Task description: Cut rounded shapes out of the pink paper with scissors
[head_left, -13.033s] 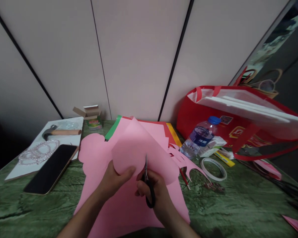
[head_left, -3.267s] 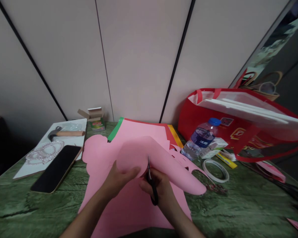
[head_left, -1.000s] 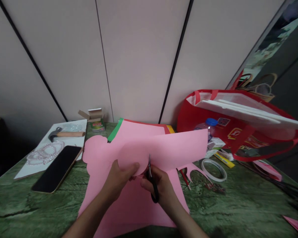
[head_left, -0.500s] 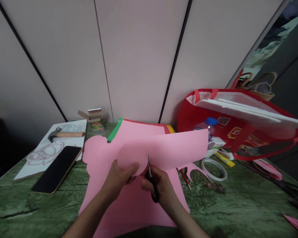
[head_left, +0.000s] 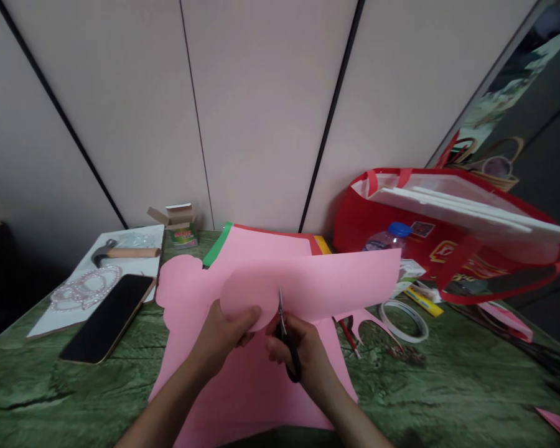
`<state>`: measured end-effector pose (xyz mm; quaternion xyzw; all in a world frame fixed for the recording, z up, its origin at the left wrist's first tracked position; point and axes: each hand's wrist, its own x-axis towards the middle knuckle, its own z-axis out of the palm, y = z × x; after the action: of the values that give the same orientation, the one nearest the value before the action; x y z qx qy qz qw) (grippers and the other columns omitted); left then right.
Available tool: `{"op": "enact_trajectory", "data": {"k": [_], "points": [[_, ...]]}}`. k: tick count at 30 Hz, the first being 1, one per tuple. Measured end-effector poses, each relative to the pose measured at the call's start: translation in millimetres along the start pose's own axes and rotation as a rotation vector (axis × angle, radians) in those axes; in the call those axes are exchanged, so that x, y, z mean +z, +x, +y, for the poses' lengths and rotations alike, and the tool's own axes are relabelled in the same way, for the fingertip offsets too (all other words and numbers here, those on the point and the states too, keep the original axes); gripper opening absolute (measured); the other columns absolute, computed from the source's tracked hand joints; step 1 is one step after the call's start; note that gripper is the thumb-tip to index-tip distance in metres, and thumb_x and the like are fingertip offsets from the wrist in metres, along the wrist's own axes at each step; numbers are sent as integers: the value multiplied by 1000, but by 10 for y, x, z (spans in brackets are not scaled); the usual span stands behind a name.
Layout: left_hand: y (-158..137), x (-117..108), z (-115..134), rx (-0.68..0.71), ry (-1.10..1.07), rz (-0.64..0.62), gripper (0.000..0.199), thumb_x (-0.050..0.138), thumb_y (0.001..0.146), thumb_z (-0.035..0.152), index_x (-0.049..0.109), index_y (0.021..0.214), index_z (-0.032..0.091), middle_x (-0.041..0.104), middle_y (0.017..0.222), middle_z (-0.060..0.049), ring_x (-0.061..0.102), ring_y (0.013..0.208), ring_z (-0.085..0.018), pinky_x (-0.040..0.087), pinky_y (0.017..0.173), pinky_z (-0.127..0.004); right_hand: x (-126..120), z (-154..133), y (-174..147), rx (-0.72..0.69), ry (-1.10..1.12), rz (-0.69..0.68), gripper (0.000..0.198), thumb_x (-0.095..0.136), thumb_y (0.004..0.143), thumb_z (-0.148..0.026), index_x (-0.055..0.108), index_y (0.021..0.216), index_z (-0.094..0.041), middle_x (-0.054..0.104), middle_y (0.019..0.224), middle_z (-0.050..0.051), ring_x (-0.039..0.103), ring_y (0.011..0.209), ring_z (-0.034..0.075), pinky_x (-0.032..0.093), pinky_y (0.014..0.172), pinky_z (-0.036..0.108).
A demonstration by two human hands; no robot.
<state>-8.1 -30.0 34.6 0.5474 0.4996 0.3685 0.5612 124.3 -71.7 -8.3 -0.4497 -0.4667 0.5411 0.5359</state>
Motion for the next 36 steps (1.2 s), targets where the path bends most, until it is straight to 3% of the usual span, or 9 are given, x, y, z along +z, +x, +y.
{"op": "enact_trajectory", "data": {"k": [18, 36], "points": [[-3, -25, 14, 93, 31, -59, 33, 51, 71, 26, 51, 40, 15, 50, 35, 0, 45, 37, -11, 35, 44, -24, 38, -49, 12, -8, -15, 20, 24, 67, 60, -33, 49, 59, -18, 45, 46, -6, 41, 40, 9, 32, 39, 21], [27, -26, -83, 136, -66, -88, 32, 50, 75, 25, 53, 46, 13, 51, 39, -1, 46, 37, -12, 38, 43, -25, 31, -36, 7, -6, -15, 14, 28, 67, 62, -40, 51, 59, -17, 45, 45, -5, 40, 38, 8, 31, 38, 21]]}}
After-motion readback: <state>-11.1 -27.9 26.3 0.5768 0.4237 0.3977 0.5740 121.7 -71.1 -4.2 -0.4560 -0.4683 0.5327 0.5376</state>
